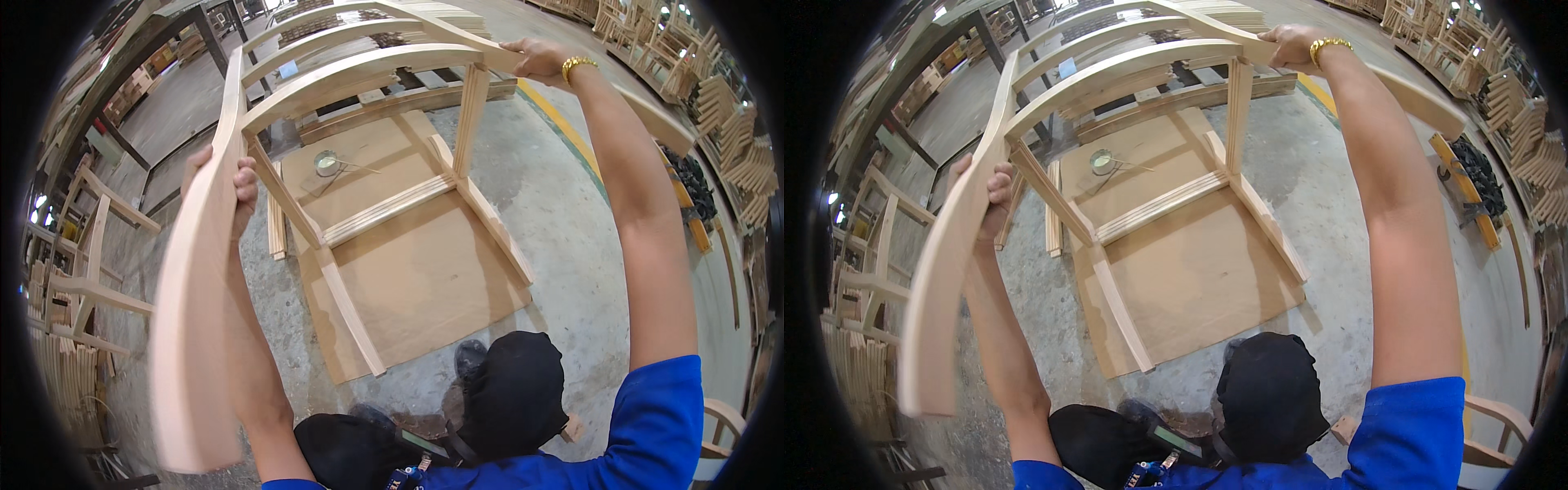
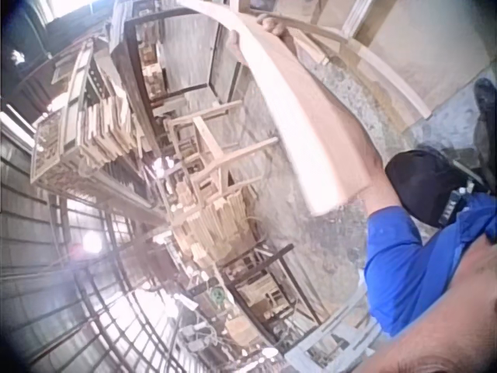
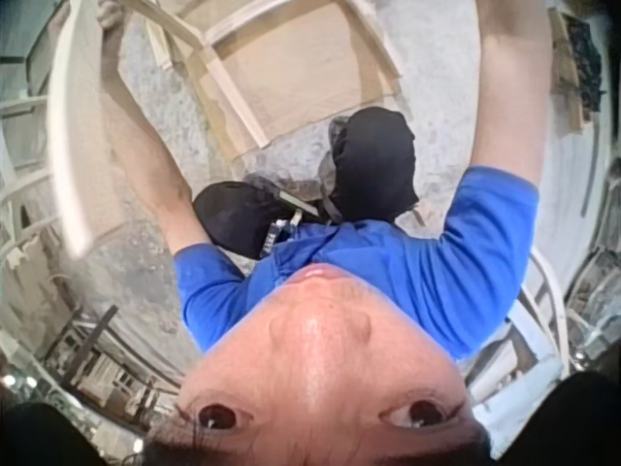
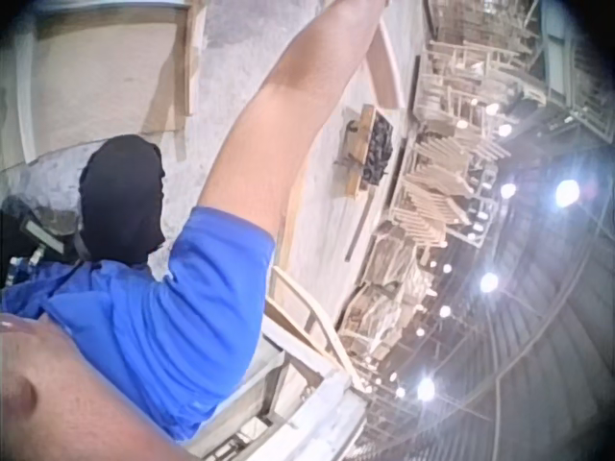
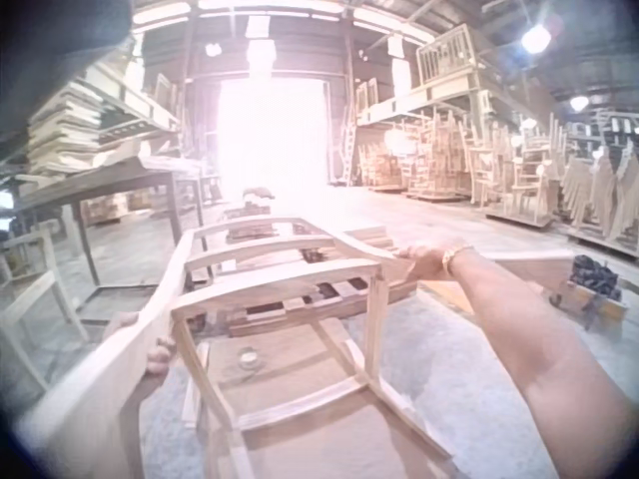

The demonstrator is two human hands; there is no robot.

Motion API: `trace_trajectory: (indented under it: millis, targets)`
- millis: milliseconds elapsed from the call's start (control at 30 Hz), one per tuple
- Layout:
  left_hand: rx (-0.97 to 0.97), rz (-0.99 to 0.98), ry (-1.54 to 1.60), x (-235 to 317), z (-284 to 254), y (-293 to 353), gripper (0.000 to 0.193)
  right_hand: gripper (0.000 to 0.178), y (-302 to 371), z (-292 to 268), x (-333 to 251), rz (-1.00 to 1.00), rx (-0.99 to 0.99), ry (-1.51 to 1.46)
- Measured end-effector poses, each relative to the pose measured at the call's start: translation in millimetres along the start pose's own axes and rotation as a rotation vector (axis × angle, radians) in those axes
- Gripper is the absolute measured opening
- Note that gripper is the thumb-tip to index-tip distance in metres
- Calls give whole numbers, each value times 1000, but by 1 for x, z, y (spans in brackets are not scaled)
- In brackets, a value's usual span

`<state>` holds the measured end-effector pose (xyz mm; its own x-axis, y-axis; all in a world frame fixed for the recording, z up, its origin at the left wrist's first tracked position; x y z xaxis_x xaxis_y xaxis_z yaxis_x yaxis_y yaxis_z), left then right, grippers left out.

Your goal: The person assembles wooden chair frames by applying glue to joints and inserting wooden slats. They reposition the chair frame multiple times to access different joints and continue gluing and fitting components.

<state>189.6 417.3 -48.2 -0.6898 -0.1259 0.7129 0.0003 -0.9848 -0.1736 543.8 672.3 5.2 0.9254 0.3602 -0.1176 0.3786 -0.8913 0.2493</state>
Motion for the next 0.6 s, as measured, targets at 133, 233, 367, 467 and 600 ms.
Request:
trace_trajectory:
  millis: [133,233,367,467,600]
  targets:
    - [12,-5,44,-8,-5,-1,54,64,2,-2,10,2,99,147]
    - [7,-9,1,-28,-7,5,59,61,5,9,10,-23,135,181]
    - [-13,3,-38,-23,0,11,58,61,6,16,10,-58,198,165]
    - [33,40,-17,-17,-2,8,55,64,-1,7,14,-70,134,63]
    - [-1,56,-14,-16,-9,10,56,63,0,14,11,-34,189,185]
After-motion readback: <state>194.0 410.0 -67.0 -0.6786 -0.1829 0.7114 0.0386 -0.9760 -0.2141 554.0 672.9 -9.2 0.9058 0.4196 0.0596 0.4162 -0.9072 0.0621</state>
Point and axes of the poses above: each hand's wrist, its own y-axis away from the middle knuckle, its own z-axis out of the palm, x = y × z, the point moved 7 cm from there along -y, towards the middle knuckle, and after that the axes turned 14 degrees about -x, right-handed, at the moved point
